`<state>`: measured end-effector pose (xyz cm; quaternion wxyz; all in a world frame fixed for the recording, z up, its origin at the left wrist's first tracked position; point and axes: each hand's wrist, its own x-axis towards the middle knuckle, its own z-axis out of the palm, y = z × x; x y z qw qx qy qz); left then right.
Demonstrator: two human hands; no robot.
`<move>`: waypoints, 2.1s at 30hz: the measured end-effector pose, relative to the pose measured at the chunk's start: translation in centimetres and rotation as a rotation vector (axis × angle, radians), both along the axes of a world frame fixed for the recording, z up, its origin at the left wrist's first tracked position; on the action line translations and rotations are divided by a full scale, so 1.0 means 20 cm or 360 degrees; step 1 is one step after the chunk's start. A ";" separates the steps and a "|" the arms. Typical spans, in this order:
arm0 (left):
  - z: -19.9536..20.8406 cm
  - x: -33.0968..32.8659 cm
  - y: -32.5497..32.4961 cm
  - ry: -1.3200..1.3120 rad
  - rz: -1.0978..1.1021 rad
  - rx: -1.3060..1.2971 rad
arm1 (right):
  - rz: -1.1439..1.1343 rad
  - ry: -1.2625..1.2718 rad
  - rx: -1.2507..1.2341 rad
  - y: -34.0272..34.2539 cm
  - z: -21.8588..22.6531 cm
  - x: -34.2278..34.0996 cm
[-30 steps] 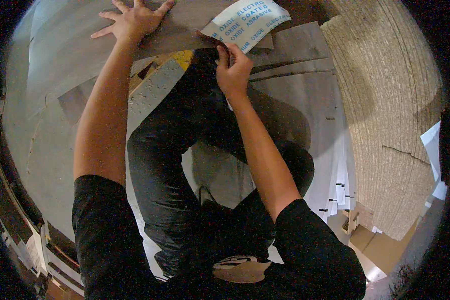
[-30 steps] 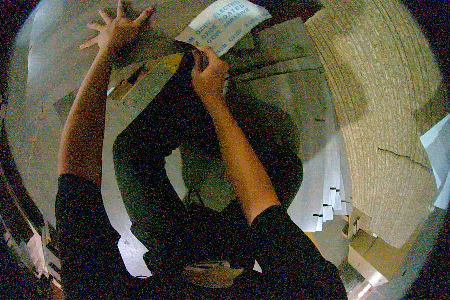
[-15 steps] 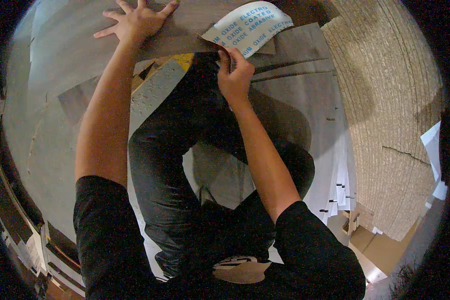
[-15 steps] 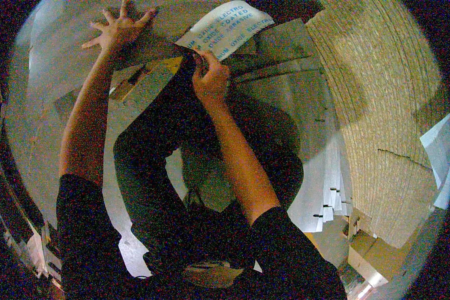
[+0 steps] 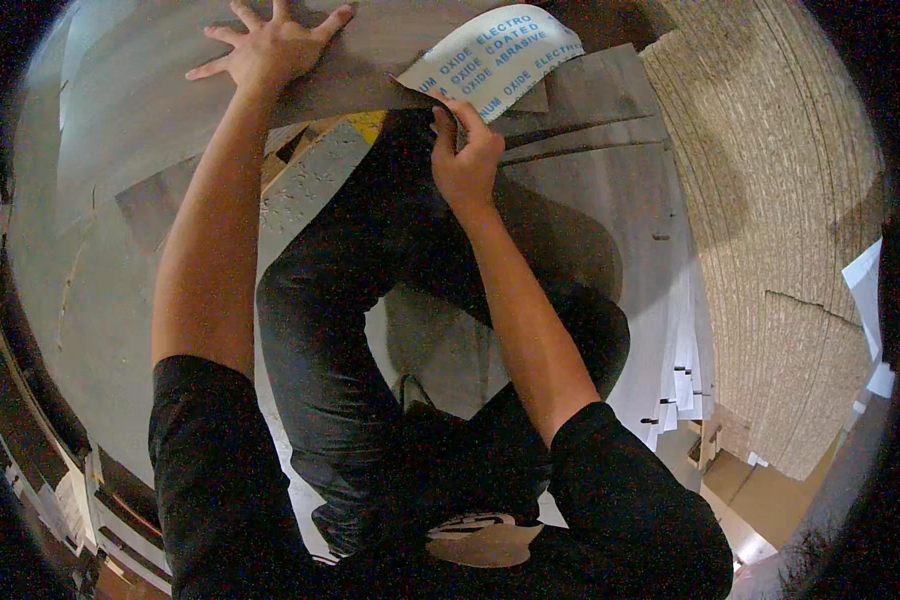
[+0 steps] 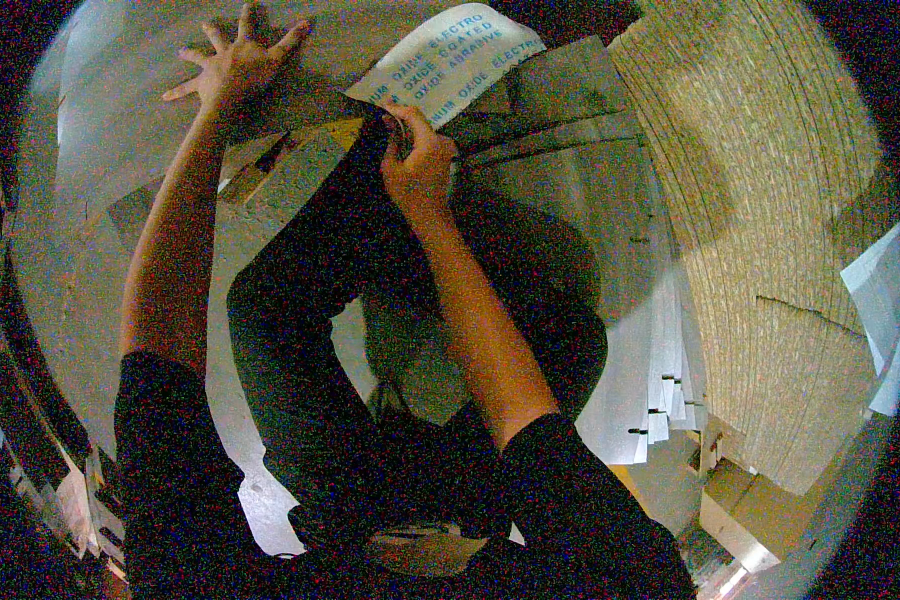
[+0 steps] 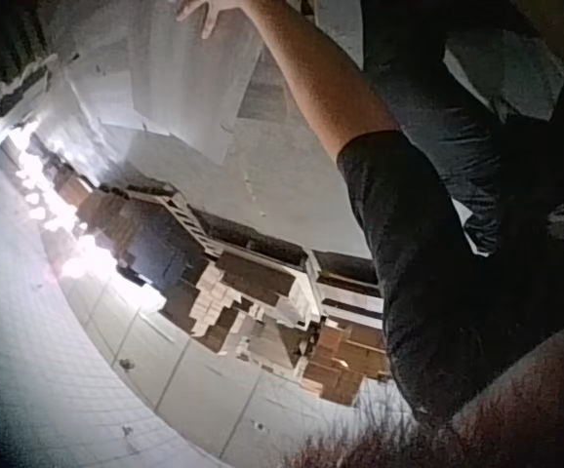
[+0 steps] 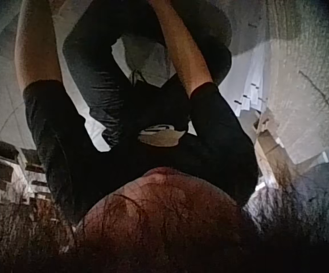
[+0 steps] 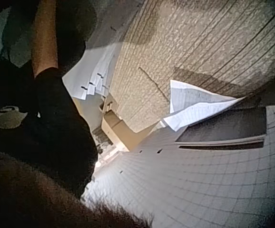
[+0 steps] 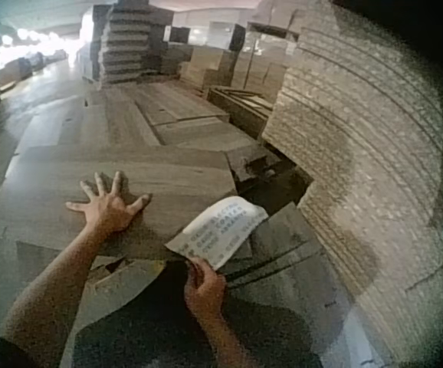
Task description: Using sandpaper to smooth the edges of a large piece of wood or particle board in a warehouse or manufacturing setting.
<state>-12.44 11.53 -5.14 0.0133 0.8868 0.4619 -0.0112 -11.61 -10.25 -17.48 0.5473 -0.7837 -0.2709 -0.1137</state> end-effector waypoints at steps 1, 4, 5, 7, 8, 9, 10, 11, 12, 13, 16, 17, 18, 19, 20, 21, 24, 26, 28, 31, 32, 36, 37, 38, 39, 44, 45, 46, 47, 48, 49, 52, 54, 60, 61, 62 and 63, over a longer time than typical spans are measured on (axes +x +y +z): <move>0.08 -0.02 -0.02 0.0046 -0.0051 -0.0284 | 0.0011 -0.0020 0.0046 0.00 0.00 -0.01; 0.06 -0.05 -0.02 -0.0013 -0.0078 -0.0243 | 0.0022 0.0027 -0.0020 0.00 0.00 -0.03; 0.07 -0.06 -0.01 -0.0012 -0.0074 -0.0239 | 0.0026 0.0028 -0.0016 0.01 0.00 -0.03; 0.07 -0.06 -0.01 -0.0019 -0.0071 -0.0218 | -0.0002 0.0028 -0.0061 0.01 -0.01 -0.03; 0.07 -0.06 -0.01 -0.0021 -0.0070 -0.0217 | -0.0001 0.0026 -0.0061 0.01 -0.01 -0.03; 0.08 -0.05 0.00 0.0012 -0.0063 -0.0234 | -0.0005 0.0024 -0.0046 0.01 -0.01 -0.03; 0.08 -0.05 0.00 0.0047 -0.0057 -0.0252 | -0.0012 0.0022 -0.0032 0.00 -0.01 -0.03; 0.07 -0.05 -0.01 0.0047 -0.0058 -0.0252 | -0.0013 0.0022 -0.0032 0.00 -0.01 -0.03; 0.07 -0.06 -0.01 0.0016 -0.0068 -0.0235 | -0.0012 0.0020 -0.0033 0.00 -0.01 -0.03; 0.06 -0.06 -0.02 -0.0013 -0.0078 -0.0217 | -0.0011 0.0019 -0.0035 0.00 -0.01 -0.03; 0.07 -0.03 -0.02 0.0073 -0.0047 -0.0274 | -0.0026 0.0024 -0.0082 -0.02 -0.01 -0.02; 0.08 -0.02 -0.03 0.0071 -0.0053 -0.0277 | -0.0031 0.0022 -0.0086 -0.03 -0.01 -0.02; 0.08 -0.01 -0.04 0.0093 -0.0049 -0.0297 | -0.0040 0.0019 -0.0091 -0.04 -0.01 -0.01; 0.08 0.00 -0.05 0.0113 -0.0046 -0.0317 | -0.0048 0.0014 -0.0096 -0.05 -0.01 -0.01; -0.20 -0.05 0.24 0.0117 -0.0024 -0.0290 | -0.0028 0.0020 -0.0068 -0.01 0.01 -0.03; -0.46 -0.05 0.51 -0.0261 -0.0121 0.0298 | 0.0022 0.0033 -0.0004 0.06 0.02 -0.07; -0.27 -0.01 0.23 -0.0362 -0.0192 0.0269 | -0.0008 -0.0030 -0.0034 -0.07 -0.03 -0.02; 0.07 -0.03 -0.05 -0.0023 -0.0089 -0.0230 | 0.0005 -0.0063 -0.0018 -0.07 -0.02 -0.03; 0.09 -0.04 -0.02 0.0052 -0.0047 -0.0249 | -0.0006 -0.0050 -0.0106 -0.05 0.00 -0.06; 0.10 -0.05 -0.01 0.0072 -0.0033 -0.0253 | 0.0027 0.0060 -0.0025 -0.03 0.01 -0.07; 0.09 -0.05 -0.01 0.0072 -0.0034 -0.0252 | 0.0027 0.0059 -0.0024 -0.03 0.01 -0.07; 0.05 -0.07 -0.02 -0.0027 -0.0054 -0.0212 | 0.0090 0.0108 -0.0128 -0.06 0.01 -0.07; 0.05 -0.07 -0.02 -0.0082 -0.0073 -0.0196 | 0.0093 0.0091 -0.0128 -0.06 0.01 -0.07; 0.06 -0.07 -0.03 -0.0082 -0.0073 -0.0196 | 0.0093 0.0091 -0.0127 -0.06 0.00 -0.07; 0.06 -0.08 -0.03 -0.0066 -0.0072 -0.0199 | 0.0117 0.0089 -0.0107 -0.06 0.00 -0.06; 0.08 -0.05 -0.01 0.0084 -0.0023 -0.0267 | 0.0118 0.0086 -0.0103 -0.06 -0.01 -0.07; 0.08 -0.06 -0.01 0.0049 -0.0034 -0.0249 | 0.0118 0.0094 -0.0113 -0.06 -0.01 -0.07; 0.08 -0.06 -0.02 0.0016 -0.0044 -0.0228 | 0.0120 0.0104 -0.0121 -0.06 -0.01 -0.07; 0.08 -0.06 -0.01 0.0017 -0.0043 -0.0226 | 0.0122 0.0106 -0.0119 -0.06 -0.01 -0.07; 0.07 -0.06 -0.01 0.0014 -0.0042 -0.0224 | 0.0129 0.0079 -0.0090 -0.06 -0.01 -0.07; 0.07 -0.05 -0.01 0.0009 -0.0044 -0.0224 | 0.0134 0.0051 -0.0063 -0.06 -0.02 -0.07; 0.06 -0.07 -0.02 -0.0046 -0.0063 -0.0180 | 0.0135 0.0014 -0.0103 -0.07 -0.03 -0.06; 0.07 -0.07 -0.01 -0.0009 -0.0050 -0.0201 | 0.0134 0.0032 -0.0110 -0.07 -0.03 -0.07; 0.08 -0.07 -0.02 -0.0011 -0.0051 -0.0203 | 0.0127 -0.0009 -0.0082 -0.06 -0.03 -0.07; 0.08 -0.06 -0.02 0.0022 -0.0042 -0.0225 | 0.0130 0.0004 -0.0080 -0.06 -0.03 -0.08; 0.08 -0.06 -0.02 0.0021 -0.0042 -0.0225 | 0.0130 0.0003 -0.0080 -0.07 -0.04 -0.07; 0.08 -0.07 -0.02 0.0016 -0.0051 -0.0230 | 0.0131 -0.0017 -0.0076 -0.07 -0.05 -0.07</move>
